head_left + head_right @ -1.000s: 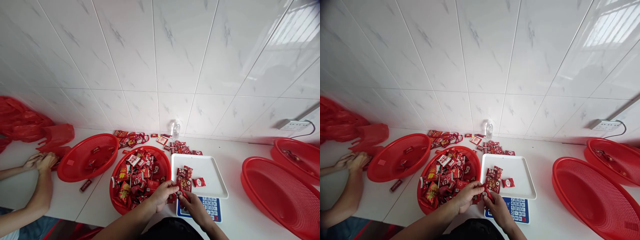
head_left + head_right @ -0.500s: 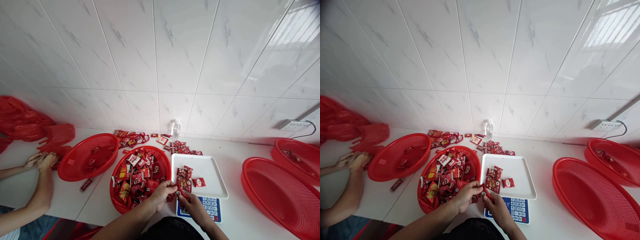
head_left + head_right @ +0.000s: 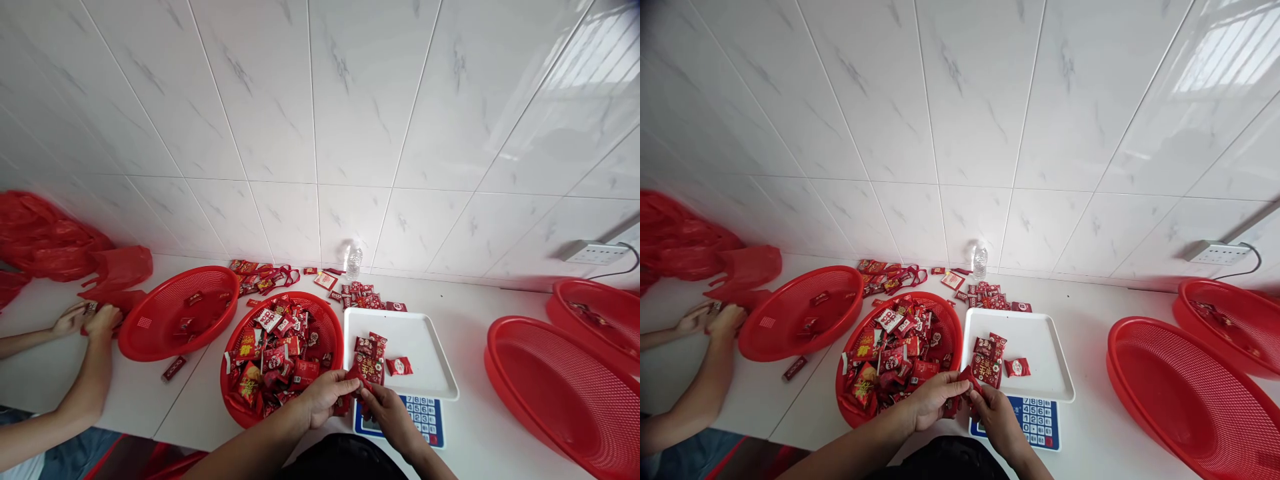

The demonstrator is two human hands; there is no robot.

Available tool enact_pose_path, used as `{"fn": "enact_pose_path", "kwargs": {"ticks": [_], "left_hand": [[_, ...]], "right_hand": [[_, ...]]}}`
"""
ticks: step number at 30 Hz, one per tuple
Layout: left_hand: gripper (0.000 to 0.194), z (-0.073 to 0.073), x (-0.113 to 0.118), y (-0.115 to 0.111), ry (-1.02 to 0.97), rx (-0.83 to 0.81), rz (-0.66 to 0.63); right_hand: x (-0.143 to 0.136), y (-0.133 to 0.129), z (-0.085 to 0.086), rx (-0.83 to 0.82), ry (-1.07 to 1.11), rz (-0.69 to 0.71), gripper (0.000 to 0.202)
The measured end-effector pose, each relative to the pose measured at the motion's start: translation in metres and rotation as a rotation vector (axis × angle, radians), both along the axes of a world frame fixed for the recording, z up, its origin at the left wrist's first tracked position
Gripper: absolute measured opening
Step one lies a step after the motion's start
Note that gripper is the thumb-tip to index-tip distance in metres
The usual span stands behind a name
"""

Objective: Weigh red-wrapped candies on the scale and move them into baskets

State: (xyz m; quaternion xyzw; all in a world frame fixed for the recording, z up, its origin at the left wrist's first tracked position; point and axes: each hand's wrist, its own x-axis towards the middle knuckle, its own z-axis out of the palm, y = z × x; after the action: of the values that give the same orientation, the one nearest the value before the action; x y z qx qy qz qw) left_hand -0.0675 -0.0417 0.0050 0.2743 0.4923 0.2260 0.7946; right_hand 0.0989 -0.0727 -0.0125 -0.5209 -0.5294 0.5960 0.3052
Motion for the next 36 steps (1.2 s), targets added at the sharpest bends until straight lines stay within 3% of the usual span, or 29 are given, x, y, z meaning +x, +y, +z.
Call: {"fn": "enact_pose_path", "kwargs": {"ticks": [22, 29, 36], "left_hand": [[0.038, 0.0007, 0.0003, -0.0025, 0.049, 0.057, 0.066], [0.031, -0.0015, 0.0013, 0.0005, -0.041, -0.051, 0.078], [0.03, 0.0033, 0.003, 0.0019, -0.052, -0.042, 0.105]], "right_hand": [[-0.0013, 0.0009, -0.0062, 0.12, -0.258, -0.003, 0.038], [0.0014, 0.0016, -0.0021, 0.124, -0.226, 0.015, 0.038], [0.0014, 0.0007, -0.0032, 0.116, -0.148, -0.019, 0.035]]}}
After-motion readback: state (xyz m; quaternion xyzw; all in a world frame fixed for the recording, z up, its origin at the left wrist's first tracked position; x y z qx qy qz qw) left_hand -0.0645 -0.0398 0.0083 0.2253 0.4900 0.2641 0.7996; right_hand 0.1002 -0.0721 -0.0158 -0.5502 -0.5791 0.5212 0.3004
